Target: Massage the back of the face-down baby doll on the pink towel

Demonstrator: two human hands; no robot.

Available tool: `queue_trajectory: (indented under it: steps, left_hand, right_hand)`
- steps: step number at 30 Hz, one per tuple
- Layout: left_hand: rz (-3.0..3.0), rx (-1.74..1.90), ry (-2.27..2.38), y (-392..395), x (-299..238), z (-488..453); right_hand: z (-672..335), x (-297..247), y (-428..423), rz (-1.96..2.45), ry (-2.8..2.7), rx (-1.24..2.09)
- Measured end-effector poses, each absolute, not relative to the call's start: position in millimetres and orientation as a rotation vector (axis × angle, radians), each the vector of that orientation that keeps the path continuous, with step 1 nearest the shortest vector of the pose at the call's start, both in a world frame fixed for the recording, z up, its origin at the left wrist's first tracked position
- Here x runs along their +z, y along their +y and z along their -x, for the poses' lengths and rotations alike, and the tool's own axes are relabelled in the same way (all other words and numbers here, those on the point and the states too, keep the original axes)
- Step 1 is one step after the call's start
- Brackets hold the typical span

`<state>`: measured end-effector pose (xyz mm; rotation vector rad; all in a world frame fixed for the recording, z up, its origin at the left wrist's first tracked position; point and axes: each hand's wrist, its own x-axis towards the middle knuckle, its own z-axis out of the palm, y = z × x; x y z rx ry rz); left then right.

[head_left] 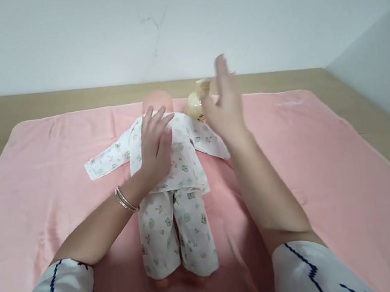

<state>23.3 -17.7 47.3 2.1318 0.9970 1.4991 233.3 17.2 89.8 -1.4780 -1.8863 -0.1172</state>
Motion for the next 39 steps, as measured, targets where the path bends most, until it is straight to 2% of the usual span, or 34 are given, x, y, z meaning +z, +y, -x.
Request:
queue_trajectory:
  steps: [6, 11, 14, 19, 22, 29, 35, 39]
  left_hand:
    - [-1.785, 1.142, 0.632, 89, 42, -79]
    - [-1.849, 1.111, 0.497, 145, 42, -105]
    - [-1.624, 1.016, 0.478, 122, 57, -106]
    - [-0.992, 0.911, 0.493, 38, 91, -87]
    - [-0.85, 0.863, 0.559, 2, 100, -65]
    - [-1.096, 0.842, 0.612, -36, 112, -29]
    - [-1.303, 0.992, 0.603, -73, 164, -12]
    - [-1.497, 1.134, 0.718, -89, 169, -2]
  right_hand:
    - [-222, 75, 26, 1.538, -1.959, -0.136]
    - [-226, 82, 28, 1.558, -1.939, -0.123]
    - [-217, 89, 27, 1.614, -1.873, -0.124]
    - [-197, 95, 26, 1.723, -1.729, -0.112]
    - [-195, 94, 28, 1.727, -1.718, -0.017]
    - [-177, 102, 7, 1.659, -1.77, 0.124]
    - [-114, 132, -79, 1.324, -1.943, -0.005]
    - [-87, 137, -130, 1.017, -2.06, 0.014]
